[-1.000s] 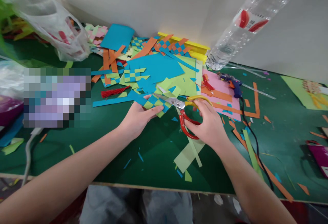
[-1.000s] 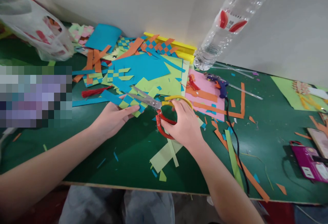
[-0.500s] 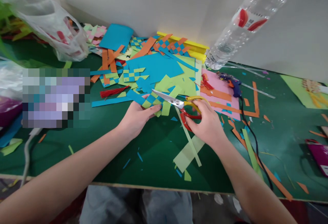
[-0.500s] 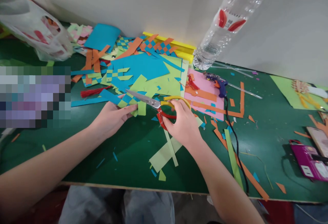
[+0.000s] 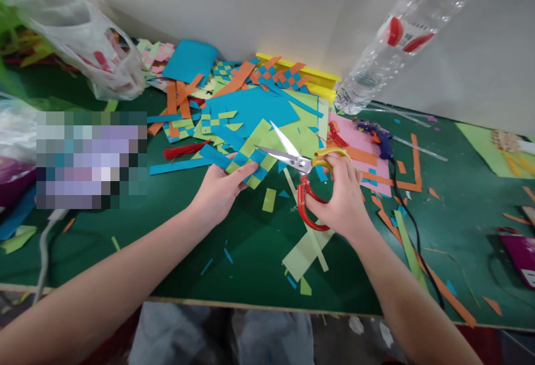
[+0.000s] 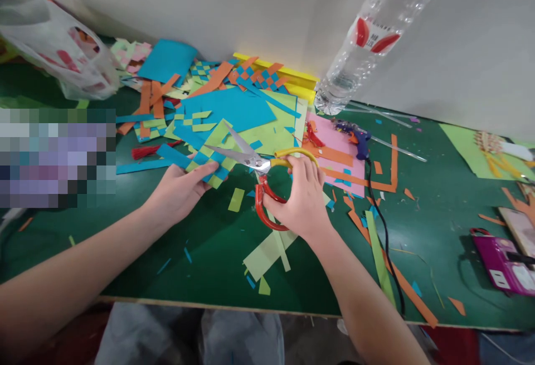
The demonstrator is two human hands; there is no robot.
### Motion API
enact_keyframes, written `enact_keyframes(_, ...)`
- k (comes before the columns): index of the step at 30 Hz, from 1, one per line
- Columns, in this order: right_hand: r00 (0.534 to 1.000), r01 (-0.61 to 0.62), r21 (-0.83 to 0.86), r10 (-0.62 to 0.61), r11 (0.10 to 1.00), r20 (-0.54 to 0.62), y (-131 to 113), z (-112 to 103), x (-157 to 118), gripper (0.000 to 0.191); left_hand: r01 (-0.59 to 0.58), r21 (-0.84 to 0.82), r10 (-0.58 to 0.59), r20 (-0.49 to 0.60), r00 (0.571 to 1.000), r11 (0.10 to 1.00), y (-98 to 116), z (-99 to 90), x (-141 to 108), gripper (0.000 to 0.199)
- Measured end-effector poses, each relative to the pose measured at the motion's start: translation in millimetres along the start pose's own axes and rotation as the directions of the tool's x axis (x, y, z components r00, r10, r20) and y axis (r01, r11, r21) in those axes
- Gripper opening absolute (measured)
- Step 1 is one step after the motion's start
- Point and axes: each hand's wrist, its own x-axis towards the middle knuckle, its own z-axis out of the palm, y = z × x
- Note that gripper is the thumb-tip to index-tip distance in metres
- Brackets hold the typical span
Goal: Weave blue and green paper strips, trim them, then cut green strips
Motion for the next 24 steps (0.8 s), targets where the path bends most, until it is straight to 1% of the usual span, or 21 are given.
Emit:
enact_keyframes(4,1.0,0.03,-0.035,-0.03,0.999,-0.001,-1.1,1.4,-1.1,0.05,-0.004,0.009,0.004,-0.026,1.0,1.0,-0.7,-0.3,-0.1,0.03)
enact_keyframes(15,0.997,0.073,-0.013,-0.073,0.997,0.012,-1.9,2.5,-1.9,0.05,0.005,0.019,-0.005,-0.008,1.0,1.0,-2.4,1.9,-2.1,0.026)
enact_keyframes(24,0.997,0.071,-0.005,-0.071,0.997,0.033,-2.4,2.4,-2.1,0.049,-0.021,0.036,0.017,0.093,0.996,0.999,-5.0,0.3,-3.3,0.025)
